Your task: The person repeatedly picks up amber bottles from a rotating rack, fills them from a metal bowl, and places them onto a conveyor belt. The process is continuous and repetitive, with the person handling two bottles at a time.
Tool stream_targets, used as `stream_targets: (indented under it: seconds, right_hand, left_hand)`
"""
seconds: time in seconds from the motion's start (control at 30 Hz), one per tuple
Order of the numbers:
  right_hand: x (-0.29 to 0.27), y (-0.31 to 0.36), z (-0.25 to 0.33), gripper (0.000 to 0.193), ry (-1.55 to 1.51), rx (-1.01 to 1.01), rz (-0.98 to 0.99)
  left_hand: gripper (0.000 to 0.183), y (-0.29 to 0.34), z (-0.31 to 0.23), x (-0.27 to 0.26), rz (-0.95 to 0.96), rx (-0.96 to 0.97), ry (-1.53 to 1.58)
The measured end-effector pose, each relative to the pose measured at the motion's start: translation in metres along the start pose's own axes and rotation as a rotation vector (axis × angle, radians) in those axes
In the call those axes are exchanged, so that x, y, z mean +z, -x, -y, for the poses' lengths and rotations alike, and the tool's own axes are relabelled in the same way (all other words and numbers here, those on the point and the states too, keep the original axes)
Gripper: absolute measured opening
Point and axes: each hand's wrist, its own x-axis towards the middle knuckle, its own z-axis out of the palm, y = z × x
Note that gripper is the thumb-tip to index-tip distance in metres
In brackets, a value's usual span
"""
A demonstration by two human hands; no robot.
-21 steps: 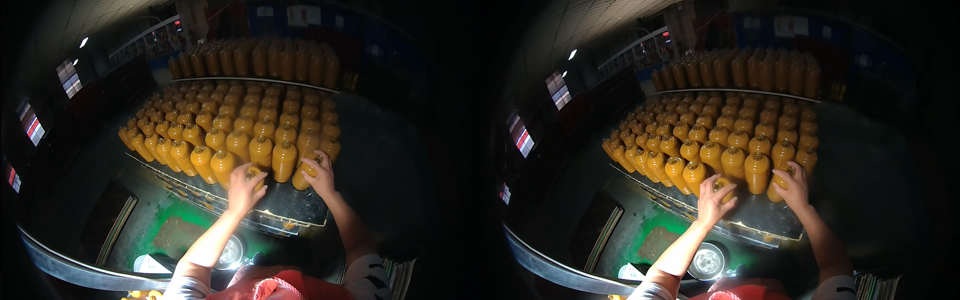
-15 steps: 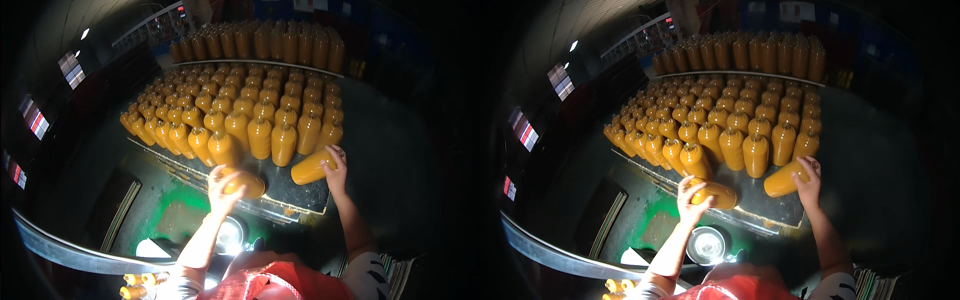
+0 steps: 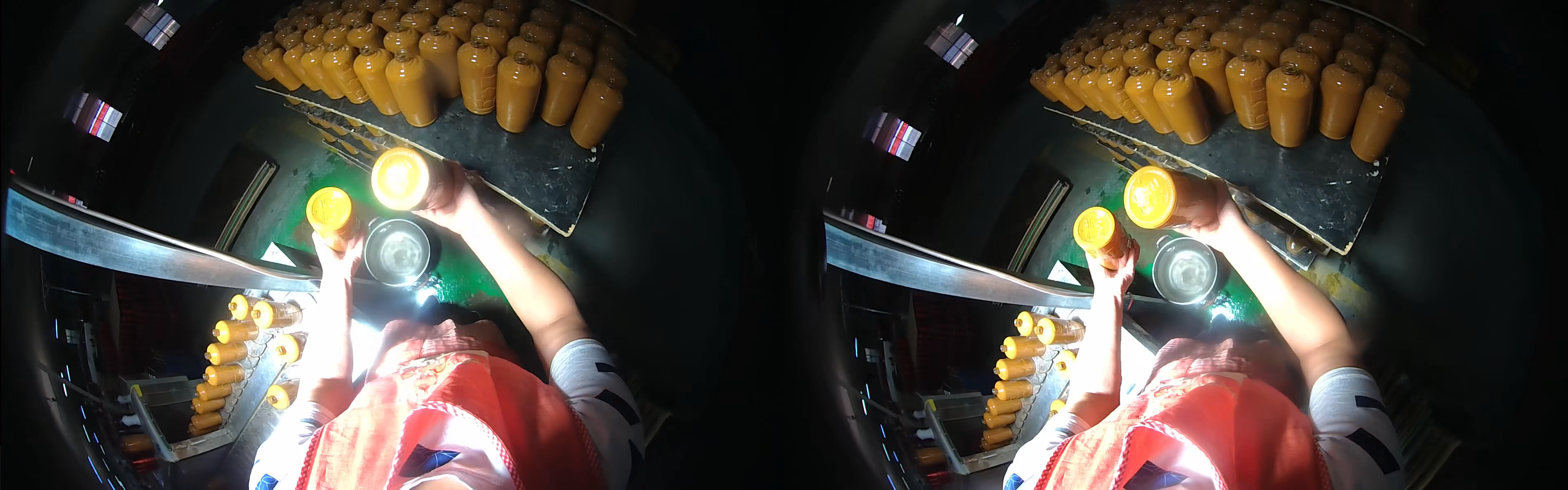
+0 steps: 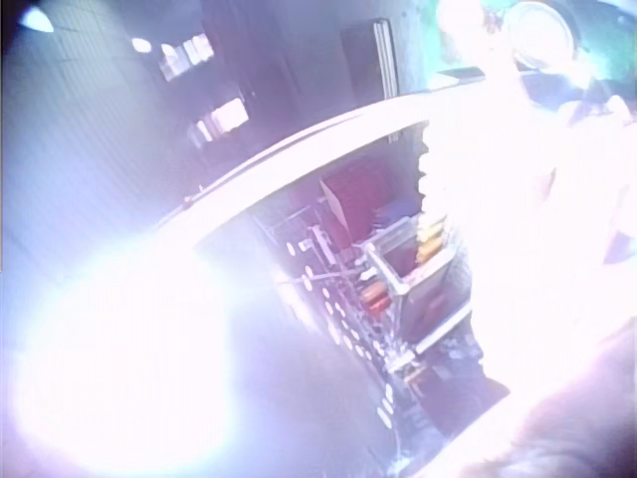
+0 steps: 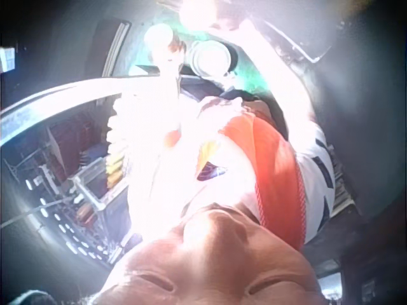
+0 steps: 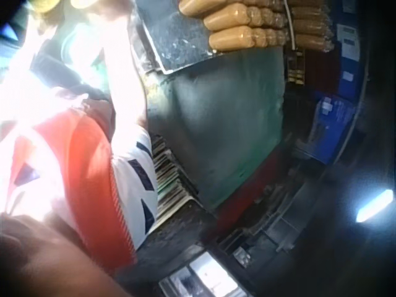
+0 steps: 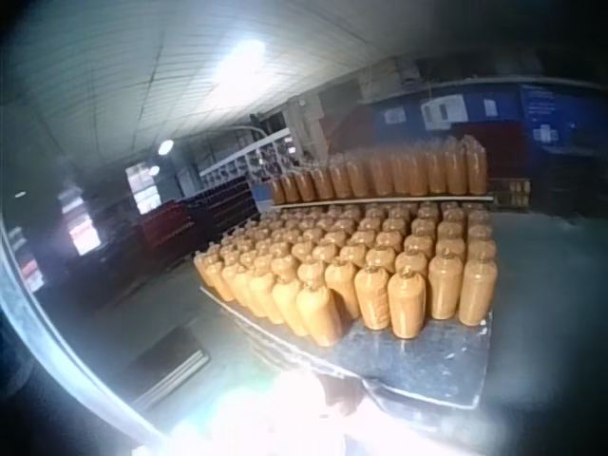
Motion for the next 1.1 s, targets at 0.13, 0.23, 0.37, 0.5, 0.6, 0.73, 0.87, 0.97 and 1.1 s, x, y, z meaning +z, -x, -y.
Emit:
stream_targets:
  seconds: [0.13, 0.23, 0.37, 0.5, 0.6, 0.73, 0.87, 0.97, 1.1]
  right_hand:
    - [-0.007, -0.057, -0.053, 0.045, 0.156, 0.07, -0.194]
    - [0.017, -0.068, -0.086, 0.053, 0.061, 0.059, -0.212]
    - [0.018, -0.087, -0.109, 0.05, 0.051, 0.147, -0.225]
    - [0.032, -0.09, -0.124, 0.042, 0.1, 0.111, -0.176]
    - [0.043, -0.075, -0.13, 0.036, 0.097, 0.091, -0.15]
    - [0.009, -0.045, -0.125, 0.057, 0.005, 0.09, -0.086]
    - [-0.063, 0.001, -0.122, 0.065, -0.017, 0.076, -0.206]
    - [-0.128, 0.06, -0.112, 0.06, -0.038, 0.059, -0.306]
    - [-0.209, 0.149, -0.122, 0.062, -0.084, 0.161, -0.391]
  left_hand:
    - [0.061, -0.022, -0.029, -0.045, 0.033, -0.213, 0.215]
    - [0.056, -0.031, -0.042, -0.055, 0.221, -0.283, 0.245]
    - [0.062, -0.047, -0.071, -0.063, 0.212, -0.345, 0.3]
    - [0.064, -0.056, -0.085, -0.07, 0.251, -0.28, 0.267]
    - [0.065, -0.049, -0.082, -0.065, 0.279, -0.252, 0.246]
    - [0.061, 0.001, -0.059, -0.061, 0.32, -0.269, 0.144]
    - [0.053, 0.066, -0.041, -0.117, 0.192, -0.157, 0.113]
    - [0.045, 0.148, -0.024, -0.151, 0.373, -0.242, -0.078]
    - [0.042, 0.278, -0.034, -0.22, -0.216, 0.238, -0.317]
